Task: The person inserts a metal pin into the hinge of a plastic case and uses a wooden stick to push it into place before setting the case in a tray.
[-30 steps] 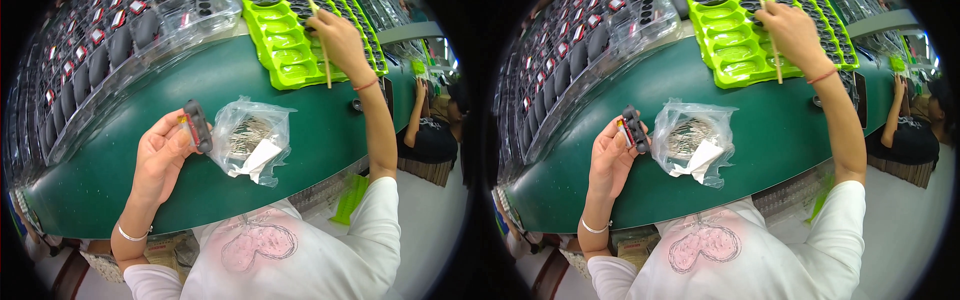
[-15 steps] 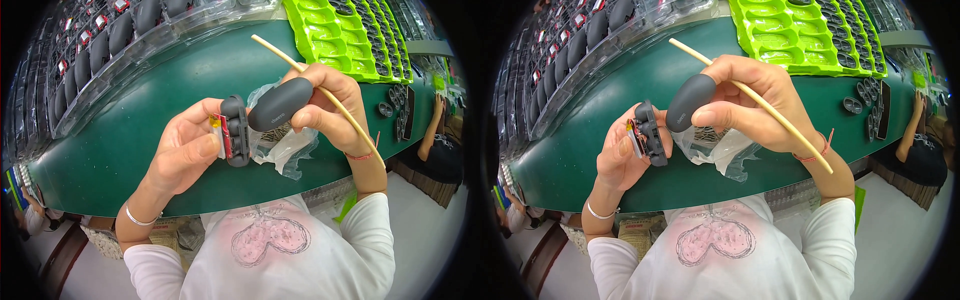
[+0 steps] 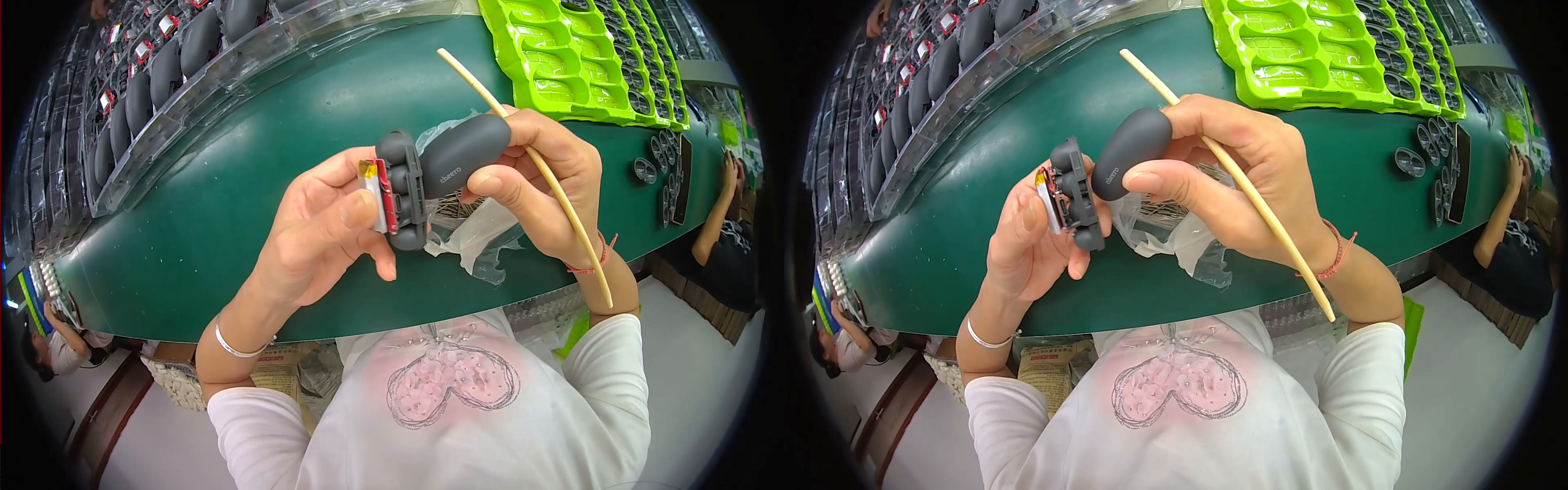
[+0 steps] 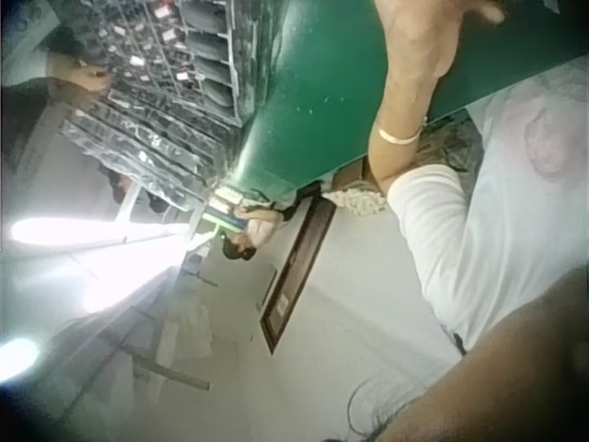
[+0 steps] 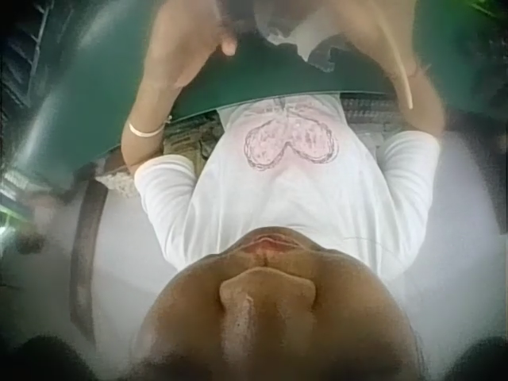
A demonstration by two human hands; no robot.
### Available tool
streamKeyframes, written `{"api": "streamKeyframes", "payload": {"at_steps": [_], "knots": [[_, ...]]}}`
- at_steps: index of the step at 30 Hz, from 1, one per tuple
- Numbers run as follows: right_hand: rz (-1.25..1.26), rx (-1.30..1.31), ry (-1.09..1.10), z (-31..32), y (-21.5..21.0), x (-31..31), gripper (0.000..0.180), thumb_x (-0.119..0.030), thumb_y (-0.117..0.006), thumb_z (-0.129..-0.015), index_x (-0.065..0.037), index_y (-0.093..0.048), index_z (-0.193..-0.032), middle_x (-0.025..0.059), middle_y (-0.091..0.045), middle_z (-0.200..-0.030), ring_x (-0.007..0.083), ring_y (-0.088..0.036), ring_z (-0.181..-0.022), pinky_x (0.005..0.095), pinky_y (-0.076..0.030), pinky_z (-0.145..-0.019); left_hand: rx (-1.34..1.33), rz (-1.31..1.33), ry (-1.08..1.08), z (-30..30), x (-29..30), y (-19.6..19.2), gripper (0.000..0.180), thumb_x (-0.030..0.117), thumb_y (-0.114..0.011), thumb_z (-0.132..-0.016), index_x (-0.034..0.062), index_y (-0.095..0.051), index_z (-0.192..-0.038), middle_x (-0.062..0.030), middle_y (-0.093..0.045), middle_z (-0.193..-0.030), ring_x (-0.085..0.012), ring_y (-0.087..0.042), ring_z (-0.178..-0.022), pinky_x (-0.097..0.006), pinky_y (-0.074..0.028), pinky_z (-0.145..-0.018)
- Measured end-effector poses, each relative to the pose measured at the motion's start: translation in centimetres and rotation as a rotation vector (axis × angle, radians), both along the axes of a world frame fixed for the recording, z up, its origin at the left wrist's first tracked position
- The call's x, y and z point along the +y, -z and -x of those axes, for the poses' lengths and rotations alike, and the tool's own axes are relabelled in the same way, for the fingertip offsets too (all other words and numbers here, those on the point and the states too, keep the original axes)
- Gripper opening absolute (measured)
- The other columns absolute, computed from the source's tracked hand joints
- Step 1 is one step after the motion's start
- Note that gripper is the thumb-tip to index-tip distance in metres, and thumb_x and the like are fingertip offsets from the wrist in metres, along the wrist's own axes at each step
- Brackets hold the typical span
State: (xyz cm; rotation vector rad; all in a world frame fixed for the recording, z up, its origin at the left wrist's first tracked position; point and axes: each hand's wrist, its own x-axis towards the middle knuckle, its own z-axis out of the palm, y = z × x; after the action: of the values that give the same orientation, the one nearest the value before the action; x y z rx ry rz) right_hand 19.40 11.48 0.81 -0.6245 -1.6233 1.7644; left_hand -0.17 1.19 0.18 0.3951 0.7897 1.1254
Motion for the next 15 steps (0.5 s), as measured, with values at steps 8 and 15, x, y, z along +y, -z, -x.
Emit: {"api": "streamKeyframes", "payload": {"at_steps": [8,15], "knots": [[-0.12,-0.024,0.027,0.11,0.57,-0.17,0.019,0.0,-0.072,-0.08,0.003,-0.064,-0.097,0.0077,-0.066,-0.087,0.0104,-0.065,-0.073,0.0215,-0.053,-0.064,0.174,-0.037,-0.08,-0.17,-0.24,0.36,0.072,0.039,-0.075,-0.078,-0.0066,-0.043,-0.123,-0.0171,-0.061,-0.102,-0.0199,-0.066,-0.085,-0.026,-0.058,-0.05],[-0.105,-0.033,0.05,0.12,0.64,-0.3,0.019,-0.001,-0.072,-0.08,0.003,-0.064,-0.096,0.0073,-0.065,-0.086,0.0105,-0.065,-0.073,0.0216,-0.052,-0.063,0.195,-0.043,-0.102,-0.28,-0.32,0.34,0.07,0.036,-0.075,-0.077,-0.0069,-0.044,-0.124,-0.017,-0.062,-0.102,-0.0194,-0.066,-0.085,-0.026,-0.058,-0.051]]}}
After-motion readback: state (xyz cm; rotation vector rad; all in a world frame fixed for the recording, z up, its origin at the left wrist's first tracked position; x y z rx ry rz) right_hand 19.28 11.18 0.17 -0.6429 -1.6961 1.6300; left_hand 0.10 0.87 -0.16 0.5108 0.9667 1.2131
